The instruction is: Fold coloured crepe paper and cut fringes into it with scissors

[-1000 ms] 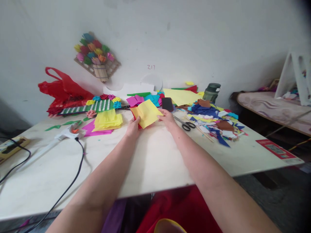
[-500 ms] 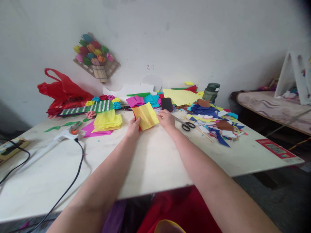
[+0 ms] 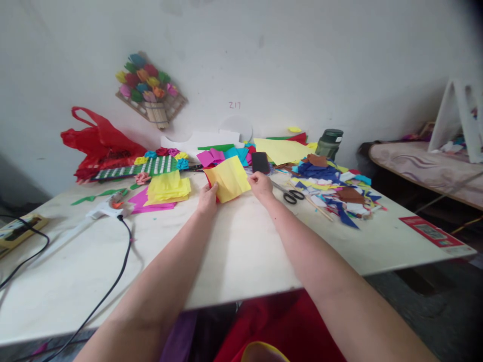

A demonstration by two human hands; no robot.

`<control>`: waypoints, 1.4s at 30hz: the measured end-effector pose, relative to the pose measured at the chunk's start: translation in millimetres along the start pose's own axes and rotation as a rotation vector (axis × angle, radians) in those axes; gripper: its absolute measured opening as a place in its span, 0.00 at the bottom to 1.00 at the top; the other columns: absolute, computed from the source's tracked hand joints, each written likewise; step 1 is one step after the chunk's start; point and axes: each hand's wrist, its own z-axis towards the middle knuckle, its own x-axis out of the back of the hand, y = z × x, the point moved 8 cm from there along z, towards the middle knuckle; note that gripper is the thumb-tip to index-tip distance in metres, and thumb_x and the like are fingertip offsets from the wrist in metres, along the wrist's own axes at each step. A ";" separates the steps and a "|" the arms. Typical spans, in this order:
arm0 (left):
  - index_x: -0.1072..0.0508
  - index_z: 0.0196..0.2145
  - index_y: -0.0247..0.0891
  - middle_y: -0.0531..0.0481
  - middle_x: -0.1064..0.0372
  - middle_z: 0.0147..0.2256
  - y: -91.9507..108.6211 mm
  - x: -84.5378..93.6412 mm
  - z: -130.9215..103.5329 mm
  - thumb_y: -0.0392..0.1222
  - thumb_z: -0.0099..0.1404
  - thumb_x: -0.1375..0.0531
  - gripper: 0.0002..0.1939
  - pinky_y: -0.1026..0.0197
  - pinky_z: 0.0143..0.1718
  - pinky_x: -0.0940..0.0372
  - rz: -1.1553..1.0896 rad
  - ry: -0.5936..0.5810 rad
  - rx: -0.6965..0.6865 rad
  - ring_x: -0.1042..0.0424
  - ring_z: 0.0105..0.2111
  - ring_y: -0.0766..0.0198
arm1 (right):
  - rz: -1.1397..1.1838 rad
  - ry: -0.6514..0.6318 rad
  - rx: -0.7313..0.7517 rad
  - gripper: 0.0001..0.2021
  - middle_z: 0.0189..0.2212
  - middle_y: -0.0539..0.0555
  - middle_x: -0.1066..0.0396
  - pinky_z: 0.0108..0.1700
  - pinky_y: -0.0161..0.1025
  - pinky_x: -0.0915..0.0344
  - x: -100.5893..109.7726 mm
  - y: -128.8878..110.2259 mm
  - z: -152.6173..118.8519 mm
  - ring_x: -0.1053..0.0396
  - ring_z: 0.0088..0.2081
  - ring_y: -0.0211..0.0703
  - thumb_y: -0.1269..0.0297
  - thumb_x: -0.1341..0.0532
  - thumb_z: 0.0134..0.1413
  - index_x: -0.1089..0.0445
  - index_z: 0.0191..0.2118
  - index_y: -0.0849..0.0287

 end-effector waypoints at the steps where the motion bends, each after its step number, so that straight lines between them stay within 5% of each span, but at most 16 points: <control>1: 0.30 0.36 0.31 0.43 0.27 0.34 -0.5 0.2 0.6 0.34 0.57 0.44 0.08 0.52 0.47 0.37 0.000 0.000 -0.001 0.29 0.41 0.57 | 0.017 -0.004 -0.008 0.06 0.28 0.51 0.28 0.32 0.36 0.41 -0.4 2.0 1.3 0.34 0.31 0.42 0.65 0.44 0.47 0.31 0.26 0.57; 8: 0.30 0.34 0.31 0.43 0.27 0.33 -1.9 3.3 5.1 0.35 0.55 0.42 0.08 0.52 0.46 0.37 0.043 0.014 -0.026 0.29 0.40 0.57 | -0.128 0.001 0.101 0.08 0.26 0.52 0.29 0.32 0.35 0.42 -0.2 -7.7 -3.0 0.35 0.30 0.42 0.66 0.47 0.50 0.30 0.28 0.57; 16: 0.31 0.35 0.31 0.43 0.27 0.31 0.7 -3.6 -2.8 0.35 0.52 0.41 0.11 0.52 0.46 0.37 -0.016 -0.030 0.005 0.29 0.41 0.55 | -0.214 -0.037 0.581 0.10 0.43 0.56 0.34 0.38 0.36 0.43 -5.5 -58.8 -30.5 0.38 0.43 0.43 0.68 0.49 0.54 0.30 0.34 0.58; 25: 0.33 0.37 0.33 0.44 0.28 0.32 -1.6 -12.1 -9.0 0.34 0.51 0.43 0.13 0.52 0.45 0.36 -0.081 -0.047 0.078 0.29 0.40 0.55 | -0.312 -0.088 0.764 0.11 0.36 0.57 0.33 0.37 0.39 0.44 -18.9 -81.2 -49.0 0.40 0.39 0.44 0.69 0.51 0.57 0.32 0.33 0.61; 32: 0.33 0.38 0.32 0.44 0.27 0.33 -4.3 -12.8 -8.1 0.32 0.53 0.45 0.13 0.54 0.45 0.36 -0.083 -0.071 0.097 0.29 0.41 0.56 | -0.225 -0.154 0.588 0.06 0.38 0.55 0.33 0.34 0.36 0.42 -29.1 -73.2 -45.9 0.37 0.39 0.43 0.66 0.45 0.51 0.34 0.35 0.59; 38: 0.33 0.39 0.31 0.42 0.27 0.34 -3.3 -21.7 -11.9 0.33 0.53 0.43 0.14 0.54 0.46 0.36 -0.036 -0.213 0.050 0.30 0.41 0.55 | 0.038 -0.161 0.272 0.21 0.37 0.53 0.31 0.35 0.37 0.39 -26.3 -56.8 -34.7 0.34 0.37 0.43 0.60 0.40 0.45 0.40 0.48 0.58; 42: 0.33 0.40 0.31 0.43 0.27 0.34 -6.9 -24.7 -12.3 0.36 0.52 0.41 0.16 0.54 0.45 0.36 0.018 -0.259 0.044 0.29 0.41 0.55 | 0.111 -0.215 0.098 0.17 0.32 0.50 0.29 0.34 0.37 0.39 -29.2 -42.7 -28.5 0.33 0.34 0.42 0.55 0.39 0.42 0.35 0.40 0.55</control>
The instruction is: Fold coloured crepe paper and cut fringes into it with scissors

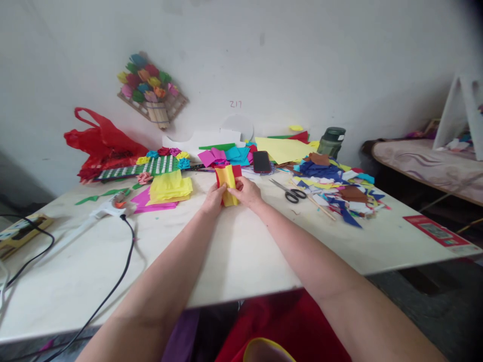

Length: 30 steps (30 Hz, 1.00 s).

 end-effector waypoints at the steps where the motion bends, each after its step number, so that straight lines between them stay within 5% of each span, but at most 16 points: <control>1: 0.33 0.41 0.31 0.43 0.27 0.34 -0.8 -0.5 -0.1 0.36 0.52 0.41 0.16 0.54 0.45 0.36 0.015 -0.004 0.007 0.29 0.40 0.55 | 0.012 -0.010 -0.032 0.15 0.32 0.50 0.29 0.34 0.37 0.39 -0.5 3.8 1.4 0.33 0.33 0.42 0.56 0.39 0.41 0.34 0.37 0.55; 8: 0.32 0.40 0.31 0.42 0.27 0.35 -2.0 1.3 -1.3 0.37 0.52 0.40 0.16 0.53 0.46 0.36 0.033 0.031 0.048 0.29 0.41 0.55 | 0.144 0.008 -0.115 0.09 0.22 0.47 0.33 0.28 0.32 0.44 0.2 25.0 10.9 0.37 0.27 0.38 0.58 0.41 0.42 0.32 0.27 0.57; 18: 0.32 0.40 0.30 0.41 0.27 0.36 -0.2 10.6 0.2 0.33 0.55 0.43 0.13 0.53 0.47 0.37 0.008 0.135 0.057 0.30 0.43 0.55 | -0.079 0.121 -0.148 0.18 0.16 0.48 0.43 0.24 0.33 0.55 28.0 38.4 14.4 0.47 0.22 0.36 0.53 0.47 0.50 0.40 0.16 0.58; 30: 0.31 0.40 0.29 0.40 0.27 0.35 4.3 18.3 2.5 0.32 0.56 0.44 0.12 0.53 0.47 0.36 -0.015 0.156 0.048 0.29 0.41 0.56 | 0.253 0.191 -0.125 0.19 0.13 0.44 0.53 0.23 0.32 0.52 37.8 76.3 27.8 0.50 0.20 0.33 0.51 0.41 0.40 0.46 0.13 0.58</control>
